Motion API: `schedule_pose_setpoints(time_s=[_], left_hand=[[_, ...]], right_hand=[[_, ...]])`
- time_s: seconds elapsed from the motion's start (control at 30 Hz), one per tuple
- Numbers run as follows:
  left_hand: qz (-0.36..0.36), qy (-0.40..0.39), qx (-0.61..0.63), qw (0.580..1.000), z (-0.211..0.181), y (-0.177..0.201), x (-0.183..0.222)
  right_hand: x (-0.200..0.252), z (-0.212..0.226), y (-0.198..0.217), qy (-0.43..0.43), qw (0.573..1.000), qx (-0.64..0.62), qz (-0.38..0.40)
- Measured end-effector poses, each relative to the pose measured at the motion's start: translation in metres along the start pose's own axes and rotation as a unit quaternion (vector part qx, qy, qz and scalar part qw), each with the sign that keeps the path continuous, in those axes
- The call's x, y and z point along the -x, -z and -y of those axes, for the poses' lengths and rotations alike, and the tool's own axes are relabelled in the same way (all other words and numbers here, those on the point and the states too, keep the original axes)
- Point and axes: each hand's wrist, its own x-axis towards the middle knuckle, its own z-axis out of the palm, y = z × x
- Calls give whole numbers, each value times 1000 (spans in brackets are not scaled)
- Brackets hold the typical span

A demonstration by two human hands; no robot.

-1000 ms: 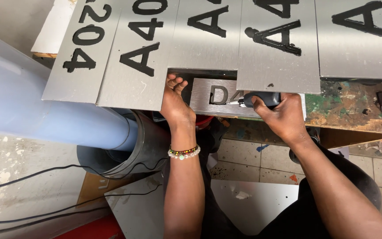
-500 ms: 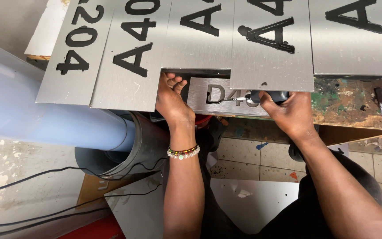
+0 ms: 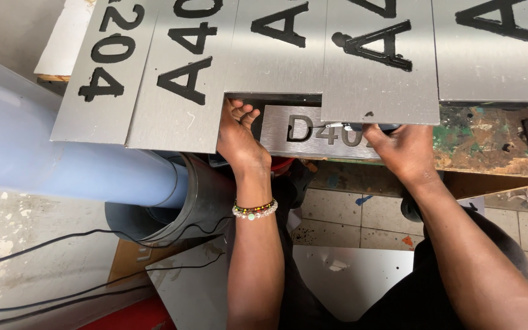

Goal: Applying paint or finish to engraved characters on metal signs using a handheld tool and organizing them on a shelf.

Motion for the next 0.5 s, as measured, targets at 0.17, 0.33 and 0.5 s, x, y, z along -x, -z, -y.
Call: schedule_pose_setpoints(time_s=[0.17, 0.33, 0.5], left_hand=[[7, 12, -12, 1000, -1, 2, -2], [11, 11, -14, 1000, -3, 5, -7], [22, 0, -5, 1000, 8, 15, -18]], right_hand=[[-6, -24, -9, 5, 1000, -9, 1], [-2, -22, -17, 18, 1000, -7, -11], [-3, -18, -22, 30, 999, -18, -12]])
